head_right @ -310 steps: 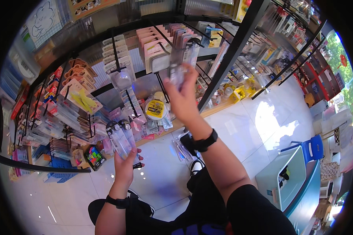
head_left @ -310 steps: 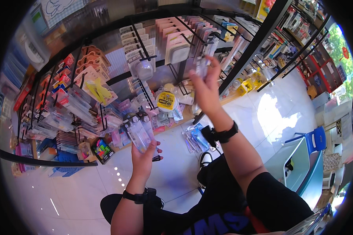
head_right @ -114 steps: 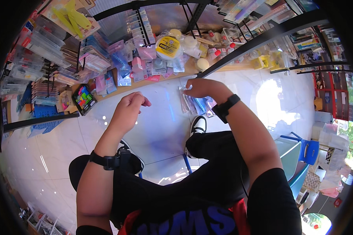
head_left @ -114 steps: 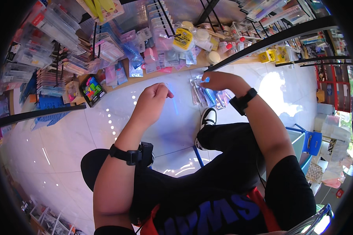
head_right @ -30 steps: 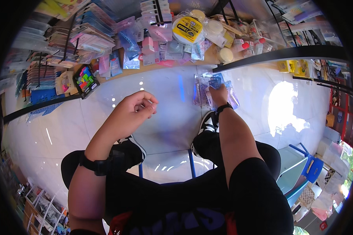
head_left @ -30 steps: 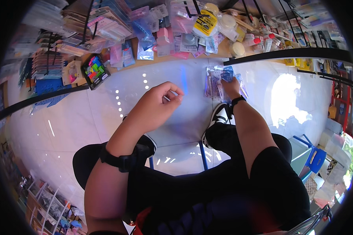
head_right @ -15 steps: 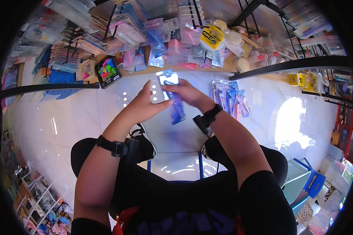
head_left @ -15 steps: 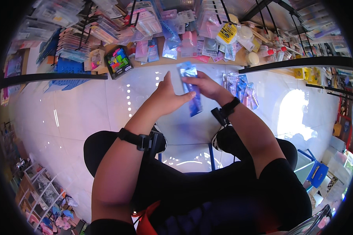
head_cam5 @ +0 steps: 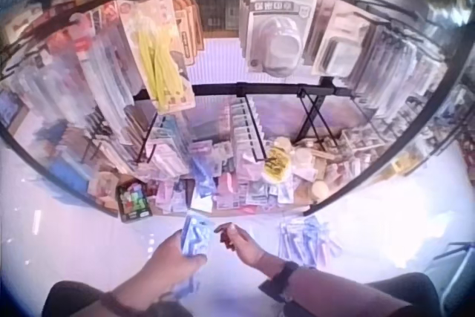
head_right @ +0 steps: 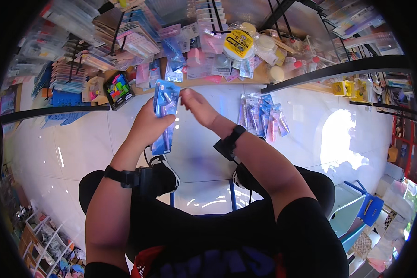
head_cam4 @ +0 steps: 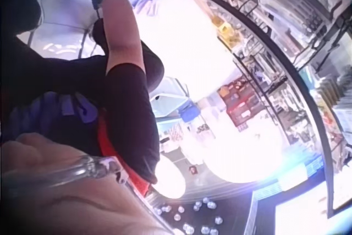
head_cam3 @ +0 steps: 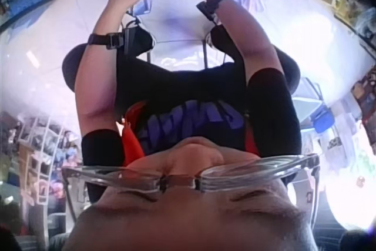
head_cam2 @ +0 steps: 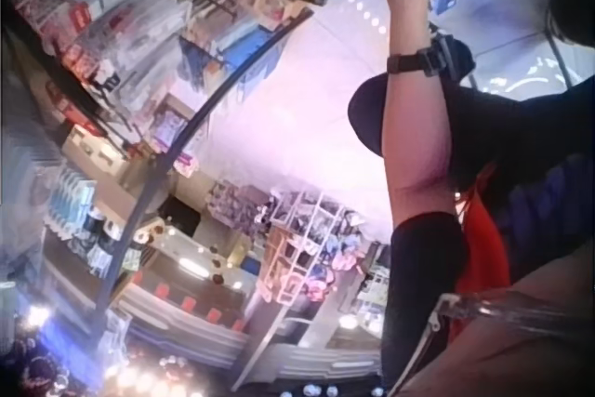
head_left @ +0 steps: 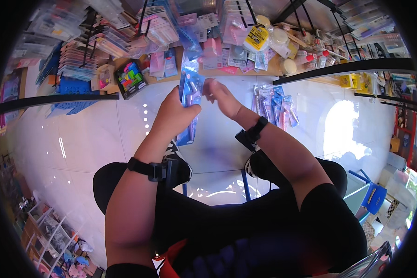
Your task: The person picks up multiple packaged stationery items from a shelf, inspects them by turning them over, and places them into a small pile on the floor. The person handles pens, pencil cases, and other stationery items one at a time.
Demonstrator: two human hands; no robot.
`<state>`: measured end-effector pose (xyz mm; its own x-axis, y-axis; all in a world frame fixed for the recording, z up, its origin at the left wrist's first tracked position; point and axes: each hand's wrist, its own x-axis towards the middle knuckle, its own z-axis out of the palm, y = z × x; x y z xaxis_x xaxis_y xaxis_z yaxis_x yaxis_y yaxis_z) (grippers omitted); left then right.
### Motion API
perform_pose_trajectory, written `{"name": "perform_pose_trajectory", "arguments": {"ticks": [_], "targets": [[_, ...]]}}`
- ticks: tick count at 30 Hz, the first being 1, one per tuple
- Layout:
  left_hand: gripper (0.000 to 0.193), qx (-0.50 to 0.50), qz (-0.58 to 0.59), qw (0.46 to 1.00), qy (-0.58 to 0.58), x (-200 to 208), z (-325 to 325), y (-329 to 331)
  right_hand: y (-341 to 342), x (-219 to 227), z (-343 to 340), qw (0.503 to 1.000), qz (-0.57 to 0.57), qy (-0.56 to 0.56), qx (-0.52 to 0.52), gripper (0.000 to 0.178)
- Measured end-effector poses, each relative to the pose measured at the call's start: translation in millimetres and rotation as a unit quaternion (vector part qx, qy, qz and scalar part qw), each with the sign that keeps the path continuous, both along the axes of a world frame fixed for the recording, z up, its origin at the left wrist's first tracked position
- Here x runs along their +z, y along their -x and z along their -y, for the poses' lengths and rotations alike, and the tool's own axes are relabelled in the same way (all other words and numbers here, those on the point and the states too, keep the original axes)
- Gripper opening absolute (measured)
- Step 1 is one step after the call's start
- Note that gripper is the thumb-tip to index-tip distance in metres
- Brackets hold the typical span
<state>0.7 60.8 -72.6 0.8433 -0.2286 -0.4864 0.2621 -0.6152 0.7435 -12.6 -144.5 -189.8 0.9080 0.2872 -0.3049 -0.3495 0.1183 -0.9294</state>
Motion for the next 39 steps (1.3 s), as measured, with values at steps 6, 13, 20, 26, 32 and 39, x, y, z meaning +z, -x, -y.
{"name": "perform_pose_trajectory", "arguments": {"ticks": [6, 13, 20, 26, 32, 39], "targets": [[0.049, -0.02, -0.049, 0.998, 0.026, 14, 25, -6, 62, -176, 148, 0.845, 0.03, 0.519, -0.123, 0.053], [0.037, -0.044, -0.106, 0.993, 0.015, 20, 33, -1, 85, -169, 175, 0.793, -0.149, 0.571, -0.153, 0.096], [0.035, -0.056, -0.137, 0.989, 0.016, 16, 45, -5, 75, -159, 178, 0.793, -0.199, 0.557, -0.145, 0.093], [0.034, -0.107, -0.198, 0.974, 0.027, 18, 51, -9, 87, -174, 175, 0.767, -0.212, 0.569, -0.209, 0.095], [0.033, -0.12, -0.196, 0.973, 0.032, 16, 50, -9, 95, -195, 182, 0.798, -0.18, 0.522, -0.242, 0.087], [0.033, -0.106, -0.201, 0.973, 0.039, 18, 48, -5, 85, -191, 184, 0.838, -0.133, 0.401, -0.345, 0.078]]}}
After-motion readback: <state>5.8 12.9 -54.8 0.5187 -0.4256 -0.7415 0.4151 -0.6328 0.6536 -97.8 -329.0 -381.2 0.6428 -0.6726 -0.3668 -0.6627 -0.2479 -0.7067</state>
